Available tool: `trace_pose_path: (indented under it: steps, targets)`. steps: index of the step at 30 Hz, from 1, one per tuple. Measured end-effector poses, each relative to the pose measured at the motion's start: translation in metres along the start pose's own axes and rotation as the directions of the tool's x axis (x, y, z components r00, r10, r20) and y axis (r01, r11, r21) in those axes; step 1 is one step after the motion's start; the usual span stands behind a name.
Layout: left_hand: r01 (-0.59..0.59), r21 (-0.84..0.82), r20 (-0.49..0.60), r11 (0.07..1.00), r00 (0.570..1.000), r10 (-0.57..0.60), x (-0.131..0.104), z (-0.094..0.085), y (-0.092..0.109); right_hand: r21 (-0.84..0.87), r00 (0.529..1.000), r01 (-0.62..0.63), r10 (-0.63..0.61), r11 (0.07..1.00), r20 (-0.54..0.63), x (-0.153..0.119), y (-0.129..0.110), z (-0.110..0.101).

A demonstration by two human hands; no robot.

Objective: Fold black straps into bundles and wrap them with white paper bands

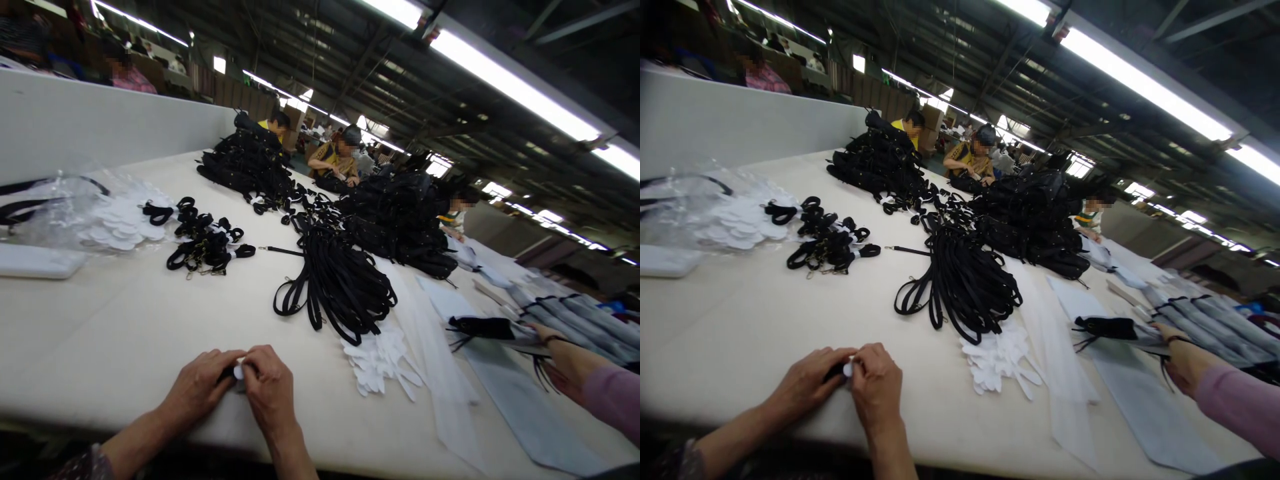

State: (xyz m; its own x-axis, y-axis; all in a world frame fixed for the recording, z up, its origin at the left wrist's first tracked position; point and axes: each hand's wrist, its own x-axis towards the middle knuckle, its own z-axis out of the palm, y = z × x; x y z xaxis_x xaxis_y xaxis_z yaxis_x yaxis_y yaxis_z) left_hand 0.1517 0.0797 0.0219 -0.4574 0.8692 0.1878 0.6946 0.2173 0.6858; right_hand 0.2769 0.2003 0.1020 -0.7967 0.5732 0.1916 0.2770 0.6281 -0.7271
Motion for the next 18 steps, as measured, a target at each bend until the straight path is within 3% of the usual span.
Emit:
trace_pose_path:
  steps: [3,5,9,13,16,18]
  targets:
    - [0.045,-0.056,0.051,0.997,0.998,-0.042,0.003,-0.005,0.005,0.191,0.995,0.01,0.009,0.982,-0.099,-0.006,-0.003,-0.005]
    - [0.05,-0.102,0.1,0.994,0.994,-0.039,0.004,-0.009,0.01,0.252,0.995,0.018,0.009,0.967,-0.103,-0.013,-0.004,-0.008]
    - [0.028,-0.123,0.187,0.992,0.982,-0.005,0.006,-0.019,0.019,0.293,0.996,0.032,-0.004,0.956,-0.094,-0.024,-0.002,-0.014]
    - [0.075,-0.181,0.241,0.981,0.97,-0.03,0.011,-0.026,0.023,0.304,0.983,0.127,-0.079,0.944,-0.163,-0.032,0.002,-0.018]
    - [0.188,-0.364,0.318,0.912,0.946,-0.068,0.018,-0.029,0.027,0.259,0.966,0.219,-0.171,0.941,-0.196,-0.04,0.008,-0.018]
    - [0.339,-0.502,0.388,0.796,0.91,-0.143,0.022,-0.031,0.03,0.218,0.954,0.276,-0.238,0.936,-0.185,-0.045,0.012,-0.017]
